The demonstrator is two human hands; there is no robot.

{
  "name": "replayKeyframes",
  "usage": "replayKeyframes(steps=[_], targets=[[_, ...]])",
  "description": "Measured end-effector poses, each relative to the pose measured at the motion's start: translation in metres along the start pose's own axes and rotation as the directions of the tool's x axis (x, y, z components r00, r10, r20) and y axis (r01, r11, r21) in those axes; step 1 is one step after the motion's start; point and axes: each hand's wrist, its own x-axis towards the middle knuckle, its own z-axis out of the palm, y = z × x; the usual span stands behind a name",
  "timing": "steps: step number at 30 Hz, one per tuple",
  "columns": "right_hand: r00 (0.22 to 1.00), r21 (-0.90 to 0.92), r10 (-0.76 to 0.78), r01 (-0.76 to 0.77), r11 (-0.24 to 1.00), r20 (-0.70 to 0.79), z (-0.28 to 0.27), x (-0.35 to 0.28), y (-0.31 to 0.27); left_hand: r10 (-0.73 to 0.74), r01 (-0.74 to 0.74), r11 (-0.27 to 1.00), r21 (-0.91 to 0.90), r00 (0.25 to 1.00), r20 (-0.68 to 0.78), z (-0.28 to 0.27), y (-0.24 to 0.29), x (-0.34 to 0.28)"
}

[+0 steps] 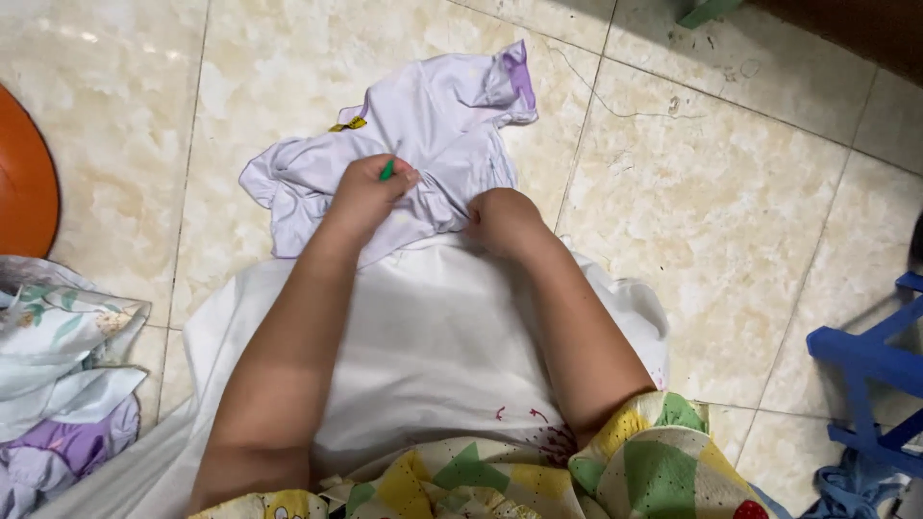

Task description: A person sits on the floor and uses a small tool to inspect and adjust a small piece of purple and white clothing.

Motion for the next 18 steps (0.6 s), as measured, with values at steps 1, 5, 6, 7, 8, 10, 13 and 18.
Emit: replayKeyframes(steps=[1,5,6,7,8,10,13,18], targets=[[1.0,-0.016,0.019,-0.019,1.0,-0.006,0.0,-0.003,0.001,-0.055,0.059,0.982,-0.178,0.998,0.026,-0.007,0.012,-0.011],[0.983,0.221,0.02,0.021,0.975,-0.185,-0.032,-0.029,-0.031,-0.053,0.068,0.98,-0.187,0.995,0.083,-0.013,0.017,-0.023],[0.983,0.224,0.022,0.019,0.975,-0.181,-0.027,-0.027,-0.032,-0.058,0.073,0.98,-0.186,0.995,0.084,-0.011,0.02,-0.027],[0.938,0.272,-0.148,0.238,0.932,-0.313,-0.023,-0.026,-0.033,-0.035,0.058,0.974,-0.218,0.994,0.108,-0.009,0.024,-0.031],[0.84,0.284,-0.298,0.453,0.845,-0.454,-0.022,-0.022,-0.035,-0.004,0.037,0.968,-0.25,0.992,0.129,-0.008,0.029,-0.031],[0.886,0.409,-0.269,0.421,0.809,-0.378,0.001,-0.006,-0.022,0.043,-0.022,0.98,-0.196,0.994,0.1,-0.011,0.035,-0.033],[0.945,0.606,-0.231,0.326,0.726,-0.231,-0.003,-0.006,-0.019,0.113,-0.113,0.987,-0.115,0.994,-0.01,-0.019,0.039,-0.032],[0.978,0.794,-0.183,0.186,0.579,-0.096,-0.023,-0.021,-0.025,0.175,-0.191,0.978,-0.079,0.968,-0.18,-0.037,0.049,-0.04]])
